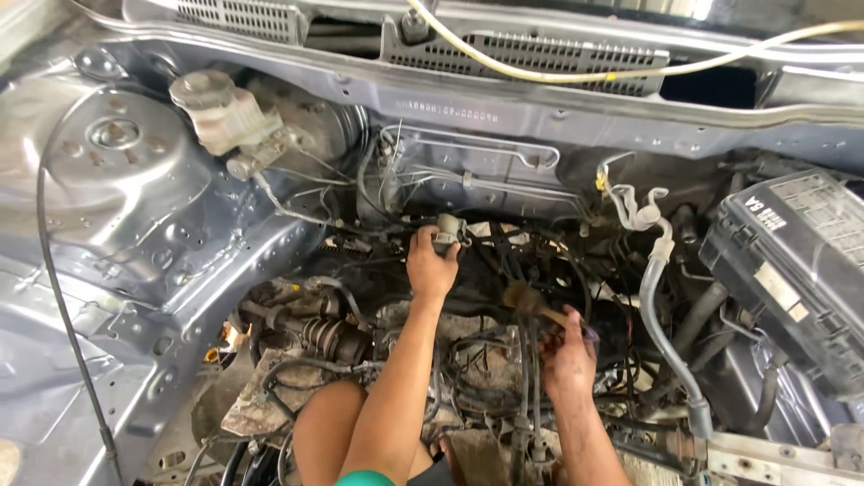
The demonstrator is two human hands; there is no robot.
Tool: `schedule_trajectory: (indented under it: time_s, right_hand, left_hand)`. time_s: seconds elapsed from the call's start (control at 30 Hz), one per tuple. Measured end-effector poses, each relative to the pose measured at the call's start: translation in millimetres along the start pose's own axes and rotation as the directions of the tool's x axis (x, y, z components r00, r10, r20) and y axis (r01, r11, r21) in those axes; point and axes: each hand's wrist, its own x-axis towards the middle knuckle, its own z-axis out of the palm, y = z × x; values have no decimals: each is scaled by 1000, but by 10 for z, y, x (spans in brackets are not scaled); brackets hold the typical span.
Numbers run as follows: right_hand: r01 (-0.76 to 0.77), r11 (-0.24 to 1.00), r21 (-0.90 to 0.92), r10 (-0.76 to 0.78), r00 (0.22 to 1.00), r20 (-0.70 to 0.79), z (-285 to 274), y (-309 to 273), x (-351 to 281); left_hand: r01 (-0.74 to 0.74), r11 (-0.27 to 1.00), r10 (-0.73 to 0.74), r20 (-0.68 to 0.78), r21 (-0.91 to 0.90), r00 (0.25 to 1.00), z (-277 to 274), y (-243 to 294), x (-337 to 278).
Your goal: The person uses a brush to clean the engine bay of a car with the hood open. They scrub various components including the radiator support, the battery, and the area around the brake fluid reservoir.
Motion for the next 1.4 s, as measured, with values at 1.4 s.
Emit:
schedule_trajectory:
  time_s: [1.4]
  right_hand:
    - [585, 698, -413, -387, 793, 470, 1169, -509, 297]
  left_hand:
    - [317, 940, -310, 76, -126, 948, 248, 112, 34]
